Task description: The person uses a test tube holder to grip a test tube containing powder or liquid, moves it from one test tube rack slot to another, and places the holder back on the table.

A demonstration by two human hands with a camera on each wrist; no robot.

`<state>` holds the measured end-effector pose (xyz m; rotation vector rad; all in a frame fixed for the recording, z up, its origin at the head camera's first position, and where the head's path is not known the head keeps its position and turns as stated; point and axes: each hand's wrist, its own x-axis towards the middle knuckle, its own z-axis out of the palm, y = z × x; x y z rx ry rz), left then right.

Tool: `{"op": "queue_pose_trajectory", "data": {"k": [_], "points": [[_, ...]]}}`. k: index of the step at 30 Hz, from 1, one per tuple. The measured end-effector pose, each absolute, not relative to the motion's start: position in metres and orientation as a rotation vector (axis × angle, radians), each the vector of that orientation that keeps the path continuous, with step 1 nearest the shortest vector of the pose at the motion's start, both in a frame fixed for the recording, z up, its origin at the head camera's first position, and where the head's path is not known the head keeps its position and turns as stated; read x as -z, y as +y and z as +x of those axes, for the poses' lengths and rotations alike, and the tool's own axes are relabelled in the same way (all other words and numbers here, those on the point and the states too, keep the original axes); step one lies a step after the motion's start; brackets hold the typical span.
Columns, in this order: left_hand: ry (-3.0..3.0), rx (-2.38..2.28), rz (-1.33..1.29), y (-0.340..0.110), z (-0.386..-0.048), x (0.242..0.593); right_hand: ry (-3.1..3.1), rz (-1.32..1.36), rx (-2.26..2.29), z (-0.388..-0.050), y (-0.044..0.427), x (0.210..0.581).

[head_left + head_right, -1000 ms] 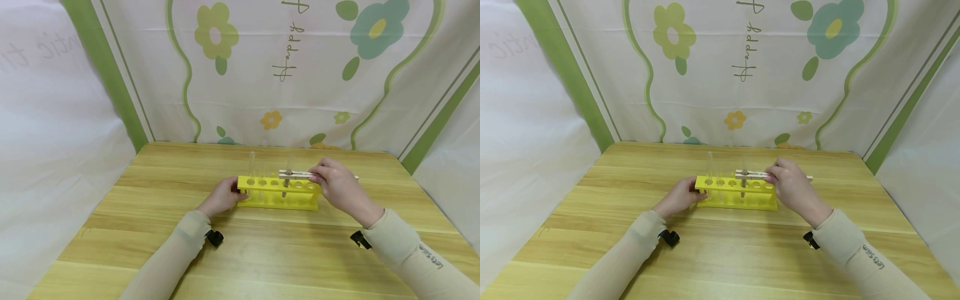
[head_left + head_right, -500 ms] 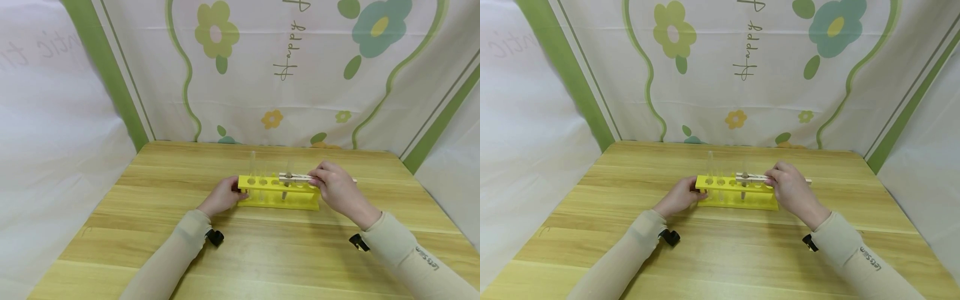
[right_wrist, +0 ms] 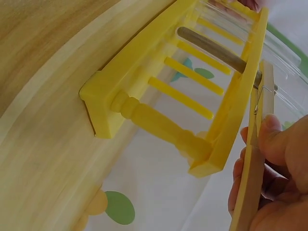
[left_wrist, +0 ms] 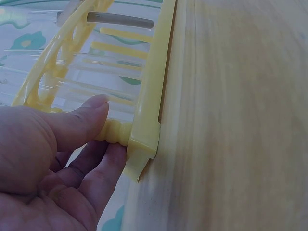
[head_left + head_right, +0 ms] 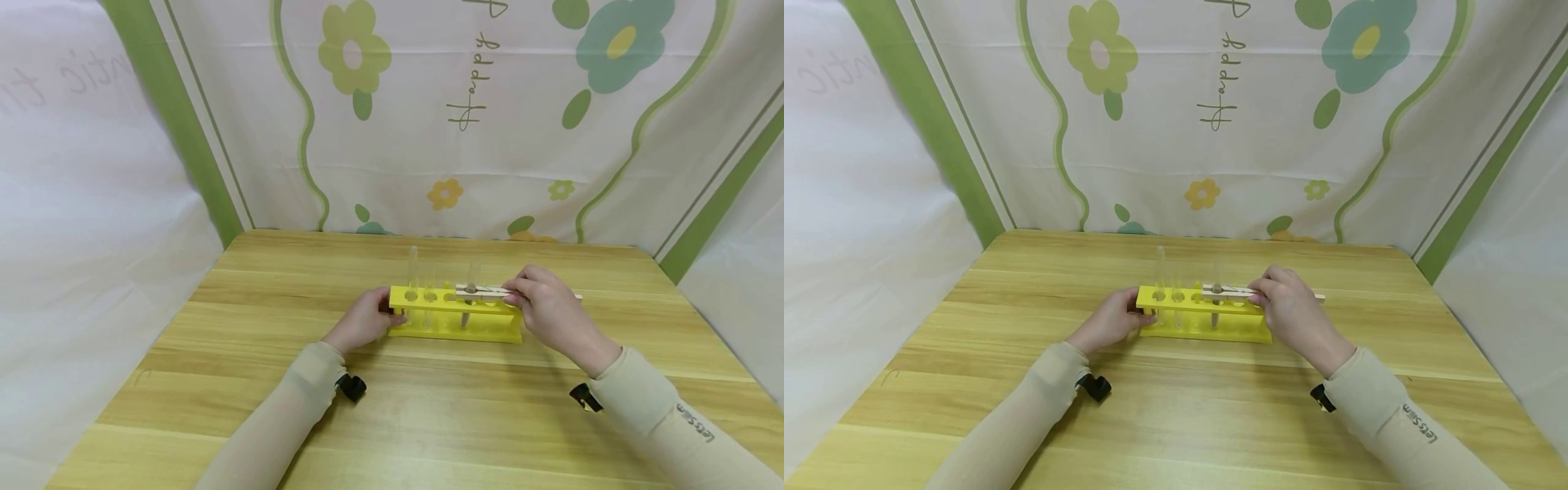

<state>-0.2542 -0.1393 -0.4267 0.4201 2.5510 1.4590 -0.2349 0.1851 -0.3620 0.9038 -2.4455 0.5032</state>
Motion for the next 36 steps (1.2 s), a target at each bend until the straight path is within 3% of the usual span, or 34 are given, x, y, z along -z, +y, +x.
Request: {"op": "queue_pose_trajectory", "data": {"k": [36], "points": [[2.515,-1.493,0.418,-0.1397,-0.2516,0.4244,-2.485,0.887,-0.482,-0.2356,0.1825,0.3648]]}}
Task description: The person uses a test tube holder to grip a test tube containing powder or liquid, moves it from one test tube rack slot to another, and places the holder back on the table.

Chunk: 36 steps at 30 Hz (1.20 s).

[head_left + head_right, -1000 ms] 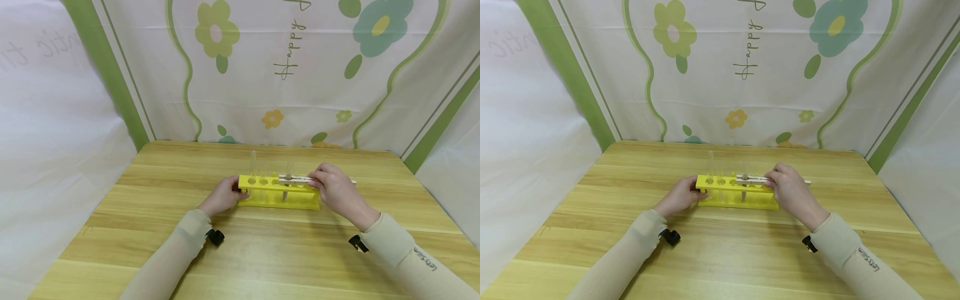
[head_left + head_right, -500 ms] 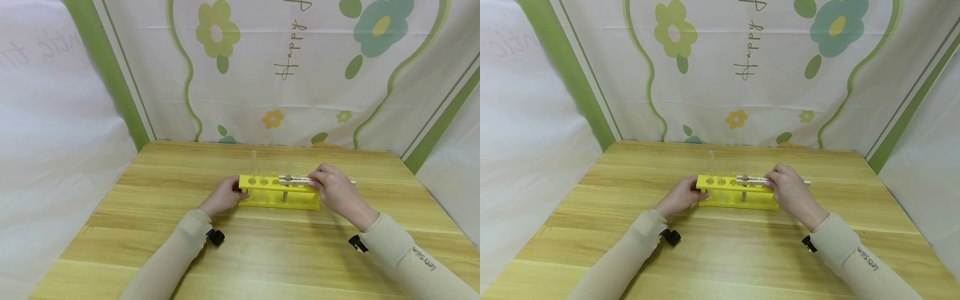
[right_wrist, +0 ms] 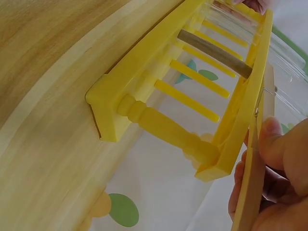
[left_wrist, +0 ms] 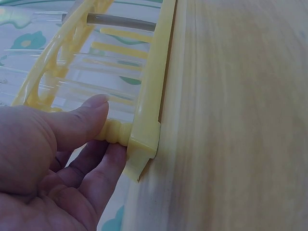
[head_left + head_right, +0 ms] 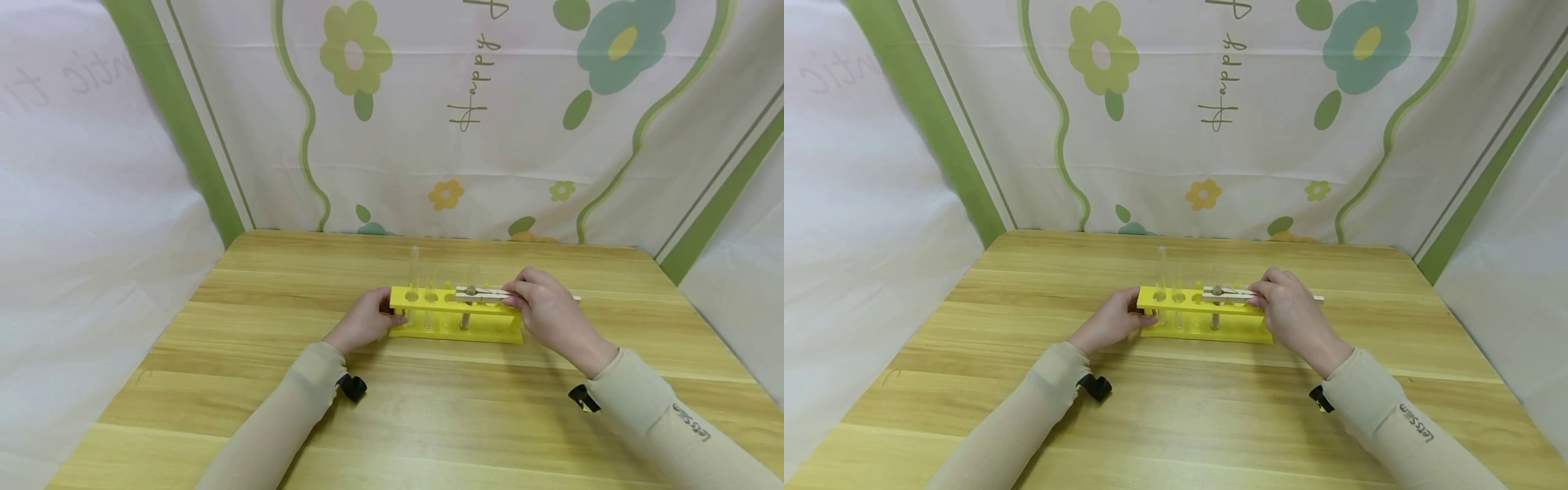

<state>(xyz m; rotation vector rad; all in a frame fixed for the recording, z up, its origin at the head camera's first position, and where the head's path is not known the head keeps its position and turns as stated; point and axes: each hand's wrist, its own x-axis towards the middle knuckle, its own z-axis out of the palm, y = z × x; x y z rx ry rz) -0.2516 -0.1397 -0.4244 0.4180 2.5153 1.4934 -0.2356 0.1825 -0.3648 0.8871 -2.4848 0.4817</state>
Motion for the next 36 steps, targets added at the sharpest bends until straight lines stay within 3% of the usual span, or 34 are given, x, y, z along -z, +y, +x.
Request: {"op": "queue_pose_trajectory", "data": {"k": [36], "points": [[2.518,-1.489,0.426,-0.14,-0.254,0.427,-2.317,0.835,-0.464,-0.235,0.183,0.339]]}}
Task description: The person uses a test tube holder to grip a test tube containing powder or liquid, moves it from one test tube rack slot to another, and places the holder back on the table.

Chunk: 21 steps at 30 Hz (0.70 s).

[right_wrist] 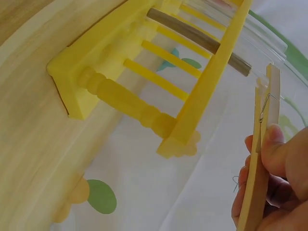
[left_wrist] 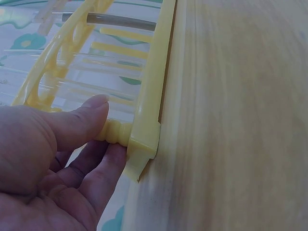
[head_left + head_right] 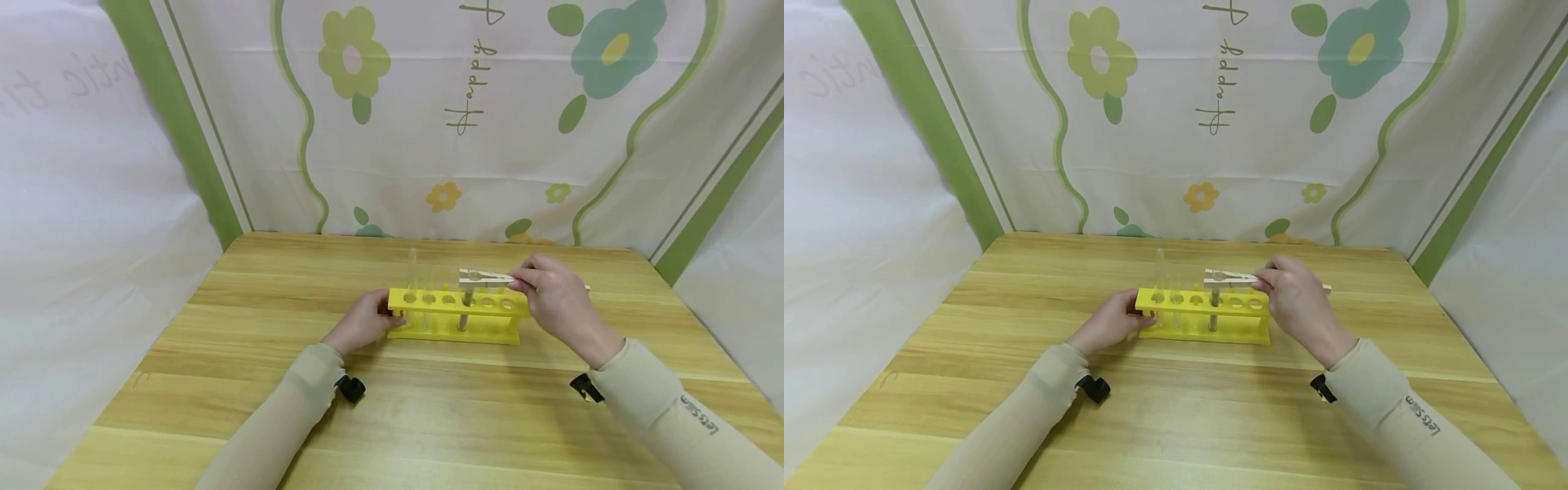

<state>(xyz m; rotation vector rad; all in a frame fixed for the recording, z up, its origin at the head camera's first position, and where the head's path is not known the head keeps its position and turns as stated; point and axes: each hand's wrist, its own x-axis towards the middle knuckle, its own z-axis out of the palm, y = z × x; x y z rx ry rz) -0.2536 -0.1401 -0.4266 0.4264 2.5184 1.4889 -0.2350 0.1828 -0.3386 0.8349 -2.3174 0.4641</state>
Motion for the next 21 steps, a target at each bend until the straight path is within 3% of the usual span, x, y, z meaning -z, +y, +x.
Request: {"op": "queue_pose_trajectory", "data": {"k": [21], "points": [[2.54,-1.472,0.417,-0.139,-0.252,0.425,-2.233,0.836,-0.434,-0.234,0.184,0.316]]}}
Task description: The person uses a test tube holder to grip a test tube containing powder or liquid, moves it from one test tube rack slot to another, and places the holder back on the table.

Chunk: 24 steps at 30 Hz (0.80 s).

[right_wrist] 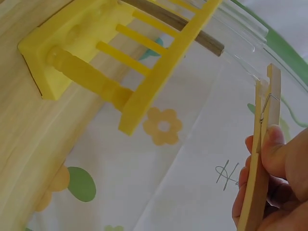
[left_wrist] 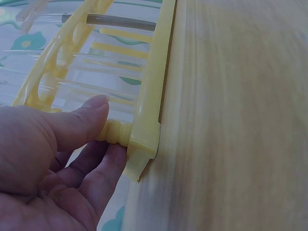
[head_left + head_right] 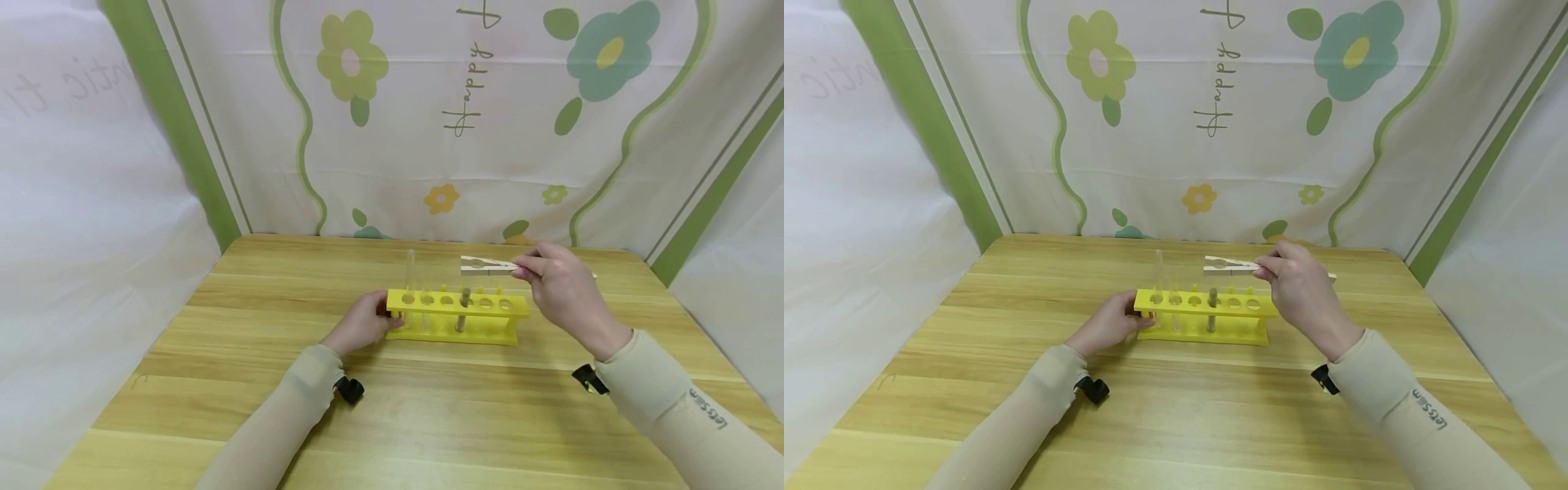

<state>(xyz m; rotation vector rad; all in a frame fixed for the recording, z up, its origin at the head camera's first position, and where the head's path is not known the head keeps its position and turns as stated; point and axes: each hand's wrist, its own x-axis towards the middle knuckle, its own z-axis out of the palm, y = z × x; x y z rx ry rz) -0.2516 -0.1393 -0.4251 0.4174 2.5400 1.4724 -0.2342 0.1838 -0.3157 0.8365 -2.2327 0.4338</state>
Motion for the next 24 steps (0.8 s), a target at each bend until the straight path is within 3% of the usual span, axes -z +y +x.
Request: {"op": "queue_pose_trajectory", "data": {"k": [24], "points": [[2.539,-1.468,0.418,-0.139,-0.251,0.422,-2.187,0.767,-0.427,-0.232,0.2,0.293]]}}
